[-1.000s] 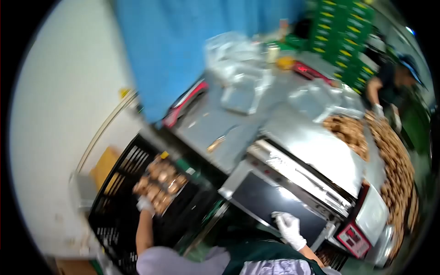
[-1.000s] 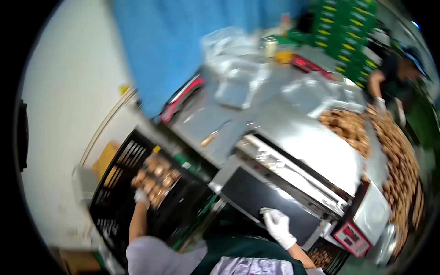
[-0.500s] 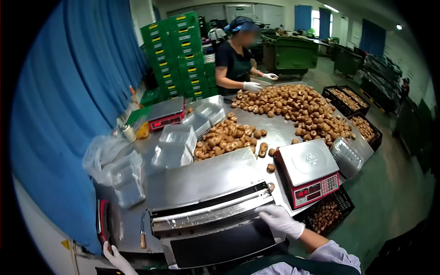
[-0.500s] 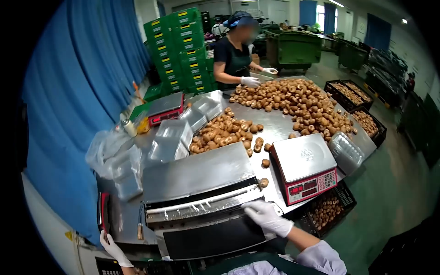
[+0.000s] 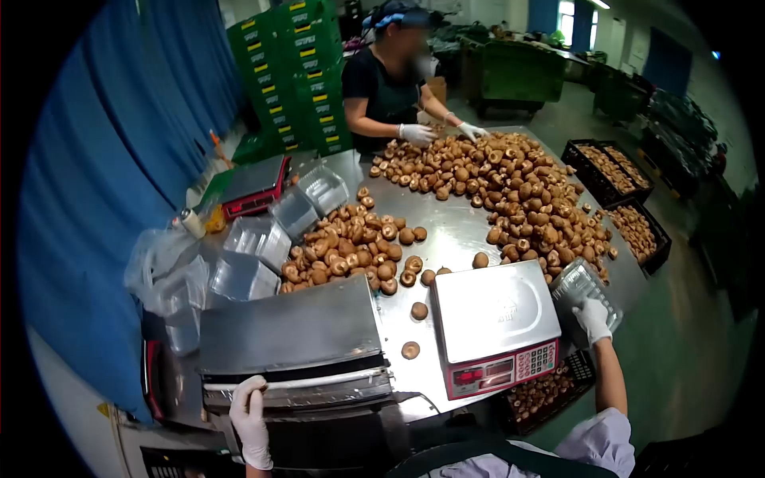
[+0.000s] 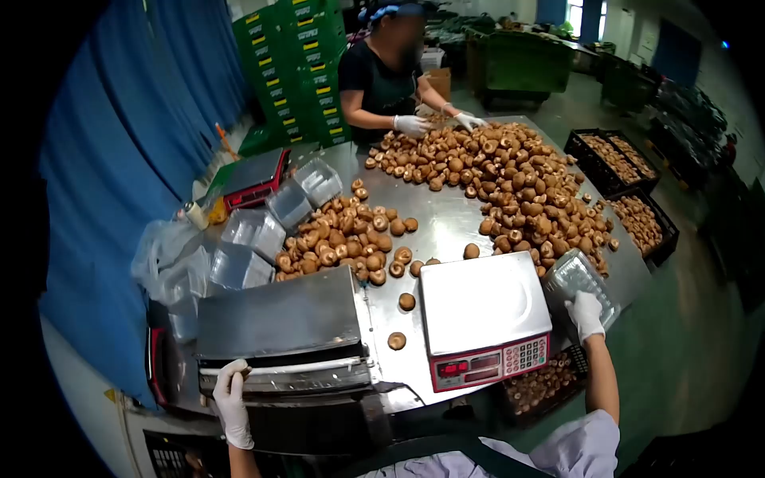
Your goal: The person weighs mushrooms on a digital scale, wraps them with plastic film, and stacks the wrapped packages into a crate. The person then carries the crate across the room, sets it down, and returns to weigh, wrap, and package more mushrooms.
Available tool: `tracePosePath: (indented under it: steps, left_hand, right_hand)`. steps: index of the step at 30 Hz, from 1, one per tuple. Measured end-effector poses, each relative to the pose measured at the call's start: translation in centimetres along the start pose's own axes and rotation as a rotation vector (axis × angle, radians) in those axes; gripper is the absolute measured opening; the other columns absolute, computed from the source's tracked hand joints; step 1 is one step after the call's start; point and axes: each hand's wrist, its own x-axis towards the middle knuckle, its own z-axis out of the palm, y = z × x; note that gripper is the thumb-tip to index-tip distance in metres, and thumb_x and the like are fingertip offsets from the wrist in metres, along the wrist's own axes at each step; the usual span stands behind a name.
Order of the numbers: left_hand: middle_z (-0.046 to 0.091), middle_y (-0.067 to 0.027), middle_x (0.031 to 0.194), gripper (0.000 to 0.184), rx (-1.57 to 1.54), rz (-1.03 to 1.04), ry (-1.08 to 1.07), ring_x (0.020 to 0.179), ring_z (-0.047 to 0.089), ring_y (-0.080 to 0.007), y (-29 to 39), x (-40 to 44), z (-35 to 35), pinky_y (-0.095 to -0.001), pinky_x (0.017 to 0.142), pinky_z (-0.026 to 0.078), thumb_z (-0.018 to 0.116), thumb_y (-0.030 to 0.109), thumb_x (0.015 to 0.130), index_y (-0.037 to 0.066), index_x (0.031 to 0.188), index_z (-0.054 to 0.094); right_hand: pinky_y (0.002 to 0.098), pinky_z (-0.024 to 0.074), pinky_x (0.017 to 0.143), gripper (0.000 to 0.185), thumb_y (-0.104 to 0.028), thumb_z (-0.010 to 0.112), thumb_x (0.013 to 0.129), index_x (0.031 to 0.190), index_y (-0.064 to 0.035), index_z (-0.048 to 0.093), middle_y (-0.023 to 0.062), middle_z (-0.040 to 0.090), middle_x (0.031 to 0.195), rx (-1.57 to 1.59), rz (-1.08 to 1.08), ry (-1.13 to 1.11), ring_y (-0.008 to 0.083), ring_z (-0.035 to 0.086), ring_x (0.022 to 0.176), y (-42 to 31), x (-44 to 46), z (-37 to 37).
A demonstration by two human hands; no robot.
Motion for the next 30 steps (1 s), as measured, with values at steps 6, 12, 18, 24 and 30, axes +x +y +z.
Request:
tracePosePath:
  steps: [6, 12, 18, 24, 30]
  left_hand:
    - [0.063, -0.0110, 0.101, 0.016, -0.038, -0.090, -0.082, 0.094, 0.059, -0.0194, 3.8, -3.2, 8.9, -0.0291, 0.088, 0.045, 0.049, -0.001, 0.087, -0.002, 0.092, 0.063]
    - [0.062, -0.0101, 0.106, 0.017, -0.284, -0.223, -0.253, 0.099, 0.058, -0.0173, 5.2, -7.1, 19.7, -0.0278, 0.090, 0.044, 0.050, 0.002, 0.089, -0.003, 0.100, 0.063]
    - [0.059, -0.0110, 0.104, 0.024, -0.162, -0.381, -0.308, 0.097, 0.057, -0.0204, -2.5, -8.9, 27.7, -0.0296, 0.087, 0.044, 0.057, 0.010, 0.087, -0.001, 0.109, 0.059]
    - [0.048, -0.0193, 0.121, 0.054, 0.422, -0.231, -0.246, 0.111, 0.047, -0.0373, -6.8, -7.5, 31.2, -0.0416, 0.094, 0.040, 0.063, 0.022, 0.078, 0.003, 0.125, 0.044]
    - [0.049, -0.0172, 0.121, 0.061, 0.782, -0.216, -0.239, 0.109, 0.048, -0.0377, -7.3, -6.1, 33.6, -0.0431, 0.091, 0.042, 0.064, 0.020, 0.076, 0.006, 0.130, 0.042]
  right_hand:
    - [0.0393, 0.0487, 0.067, 0.017, -0.019, 0.070, 0.074, 0.080, -0.0042, 0.069, 0.0162, 0.065, 0.074, 0.328, -0.214, 0.018, 0.0321, 0.064, 0.074, 1.9, 0.8, -2.0]
    - [0.0358, 0.0474, 0.064, 0.016, -0.013, 0.065, 0.078, 0.082, 0.0020, 0.065, 0.0210, 0.062, 0.075, 0.605, -0.248, -0.133, 0.0345, 0.063, 0.072, 3.7, 2.1, -2.3]
    - [0.0376, 0.0484, 0.065, 0.013, -0.012, 0.063, 0.080, 0.084, 0.0005, 0.063, 0.0188, 0.063, 0.077, 0.517, -0.308, -0.030, 0.0341, 0.062, 0.072, 4.4, 2.3, -1.0]
    - [0.0338, 0.0487, 0.062, 0.008, -0.010, 0.066, 0.076, 0.081, -0.0061, 0.062, 0.0113, 0.061, 0.074, 0.571, -0.459, 0.361, 0.0269, 0.061, 0.068, -0.4, -0.7, -7.8]
    - [0.0346, 0.0464, 0.052, 0.010, -0.013, 0.068, 0.075, 0.078, -0.0089, 0.058, 0.0055, 0.056, 0.068, 0.531, -1.180, 0.230, 0.0230, 0.056, 0.061, -10.4, -3.0, -5.6]
